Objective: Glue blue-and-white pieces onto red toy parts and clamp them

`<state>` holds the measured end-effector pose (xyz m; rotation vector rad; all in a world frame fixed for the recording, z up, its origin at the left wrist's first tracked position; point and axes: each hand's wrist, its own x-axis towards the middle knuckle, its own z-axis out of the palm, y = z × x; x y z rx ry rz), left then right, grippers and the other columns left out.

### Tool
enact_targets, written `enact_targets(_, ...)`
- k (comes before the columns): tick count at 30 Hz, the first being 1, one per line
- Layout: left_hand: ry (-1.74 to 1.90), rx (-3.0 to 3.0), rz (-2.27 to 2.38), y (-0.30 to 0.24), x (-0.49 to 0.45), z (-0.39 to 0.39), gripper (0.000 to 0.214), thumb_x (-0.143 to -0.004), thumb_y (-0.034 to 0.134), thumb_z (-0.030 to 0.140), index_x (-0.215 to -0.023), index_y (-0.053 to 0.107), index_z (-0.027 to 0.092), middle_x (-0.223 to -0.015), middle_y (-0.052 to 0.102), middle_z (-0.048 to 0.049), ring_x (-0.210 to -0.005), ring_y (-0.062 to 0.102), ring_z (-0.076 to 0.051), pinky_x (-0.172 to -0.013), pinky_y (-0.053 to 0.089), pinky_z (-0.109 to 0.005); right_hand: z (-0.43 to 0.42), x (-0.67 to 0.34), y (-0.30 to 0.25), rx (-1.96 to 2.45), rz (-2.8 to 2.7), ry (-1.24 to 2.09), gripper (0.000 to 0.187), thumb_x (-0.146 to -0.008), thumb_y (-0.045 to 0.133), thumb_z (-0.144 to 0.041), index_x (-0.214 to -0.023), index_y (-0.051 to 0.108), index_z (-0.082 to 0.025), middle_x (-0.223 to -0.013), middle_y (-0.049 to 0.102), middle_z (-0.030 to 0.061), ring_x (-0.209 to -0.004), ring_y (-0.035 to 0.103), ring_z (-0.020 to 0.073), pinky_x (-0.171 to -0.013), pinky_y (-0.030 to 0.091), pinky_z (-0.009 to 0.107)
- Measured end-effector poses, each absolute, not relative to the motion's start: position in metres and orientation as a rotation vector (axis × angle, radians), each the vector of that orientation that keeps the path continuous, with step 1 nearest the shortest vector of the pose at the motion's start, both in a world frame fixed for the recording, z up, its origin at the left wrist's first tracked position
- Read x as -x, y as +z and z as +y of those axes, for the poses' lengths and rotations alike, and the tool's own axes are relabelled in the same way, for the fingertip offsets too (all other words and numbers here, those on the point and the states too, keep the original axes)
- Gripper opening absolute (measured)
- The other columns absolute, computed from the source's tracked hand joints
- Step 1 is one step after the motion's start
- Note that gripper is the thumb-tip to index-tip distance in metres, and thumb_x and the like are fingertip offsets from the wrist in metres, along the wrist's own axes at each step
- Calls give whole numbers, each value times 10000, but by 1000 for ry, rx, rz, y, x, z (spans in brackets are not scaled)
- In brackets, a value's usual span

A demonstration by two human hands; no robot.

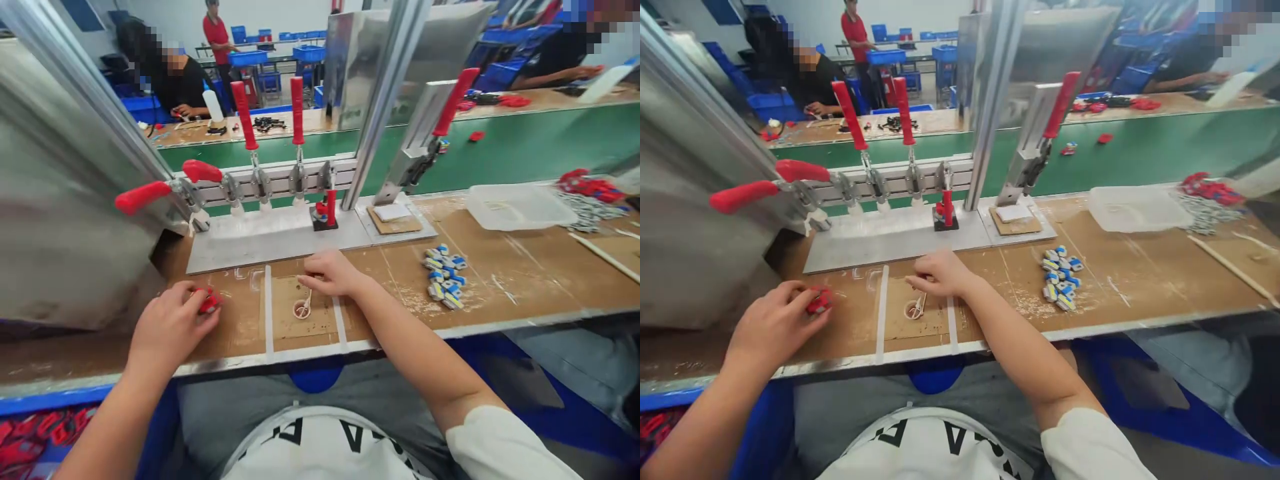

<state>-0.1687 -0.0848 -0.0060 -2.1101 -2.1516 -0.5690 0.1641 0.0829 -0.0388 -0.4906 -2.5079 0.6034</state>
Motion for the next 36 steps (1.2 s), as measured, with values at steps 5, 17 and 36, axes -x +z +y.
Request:
enact_targets(5,-918,2255,-2301,0,105,-31,304,-872,694,524,-1035,693,268,-828,719,3,-728,661,-224,-687,487,-326,81,-175,-57,385,-2674,725,546,-1045,524,-556,-634,426,-210,-598,479,-13,-577,394,132,-621,236,305)
enact_targets(17,-1632,2779,-2231,-77,40,60,416,-844,814,460,-1152,749,188,-962,758,-29,-848,675,-211,-821,552,-333,65,-161,-63,267,-2763,470,370,-1040,481,-286,-681,513,-201,-676,593,16,-614,407,151,-621,216,338)
enact_targets(36,-1893,2824,-2304,-76,44,60,489,-762,906,418,-1182,799,192,-1040,799,-58,-953,723,-260,-912,580,-382,73,-169,-62,269,-2307,1051,439,-984,530,-230,-638,260,-237,-574,266,-56,-520,260,106,-551,232,300)
